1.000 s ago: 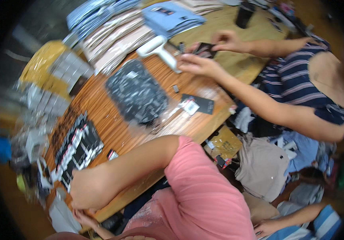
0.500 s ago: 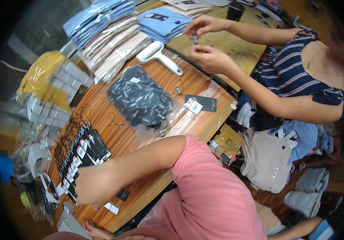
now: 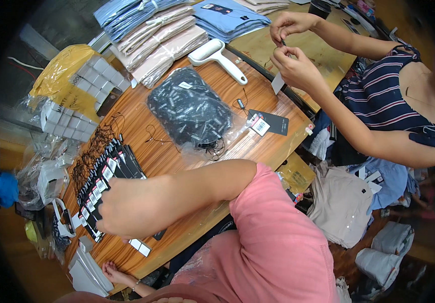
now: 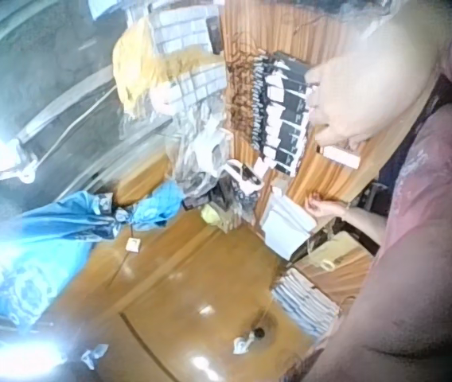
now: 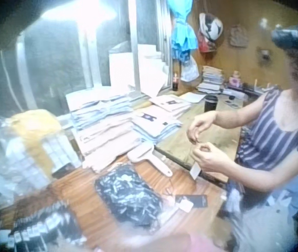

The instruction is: The person attaches plastic security loops and cardboard tags to clothing items by hand, organizing the tagged items on a wooden table.

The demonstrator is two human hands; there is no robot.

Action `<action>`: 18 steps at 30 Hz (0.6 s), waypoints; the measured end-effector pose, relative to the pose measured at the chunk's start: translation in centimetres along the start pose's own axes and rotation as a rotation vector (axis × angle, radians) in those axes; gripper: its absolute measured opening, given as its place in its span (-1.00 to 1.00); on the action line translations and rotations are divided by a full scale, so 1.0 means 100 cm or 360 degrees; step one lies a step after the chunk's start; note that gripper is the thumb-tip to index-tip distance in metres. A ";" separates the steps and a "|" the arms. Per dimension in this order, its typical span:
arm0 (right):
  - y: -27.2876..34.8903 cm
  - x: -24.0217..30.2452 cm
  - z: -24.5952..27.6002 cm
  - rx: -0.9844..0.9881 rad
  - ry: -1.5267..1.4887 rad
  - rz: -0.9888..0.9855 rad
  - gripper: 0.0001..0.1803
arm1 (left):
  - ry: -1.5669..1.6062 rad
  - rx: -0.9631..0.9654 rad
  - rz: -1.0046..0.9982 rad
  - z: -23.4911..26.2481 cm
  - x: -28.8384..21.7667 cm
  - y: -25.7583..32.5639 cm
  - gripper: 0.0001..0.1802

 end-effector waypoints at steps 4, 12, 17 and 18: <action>0.012 0.008 0.051 -0.0346 0.0058 0.0023 -0.79 | 0.0024 -0.0011 0.0049 0.002 0.003 -0.004 -0.78; 0.047 0.041 0.094 -0.1418 -0.0055 0.0508 -0.83 | 0.0039 0.0054 0.0048 0.012 0.030 -0.018 -0.81; 0.049 0.042 0.098 -0.1622 -0.0102 0.0548 -0.77 | 0.0063 0.0100 0.0076 0.003 0.032 -0.017 -0.81; 0.050 0.041 0.100 -0.1540 -0.0035 0.0525 -0.76 | 0.0055 0.0102 0.0058 0.003 0.028 -0.019 -0.81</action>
Point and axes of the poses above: each hand's wrist, its own y-axis away from the middle knuckle, its own z-axis out of the back of the hand, x = y × z, the point moved 4 cm from there along -y, towards the middle knuckle, and after that the axes turned 8 degrees about -x, right-handed, at the moved point
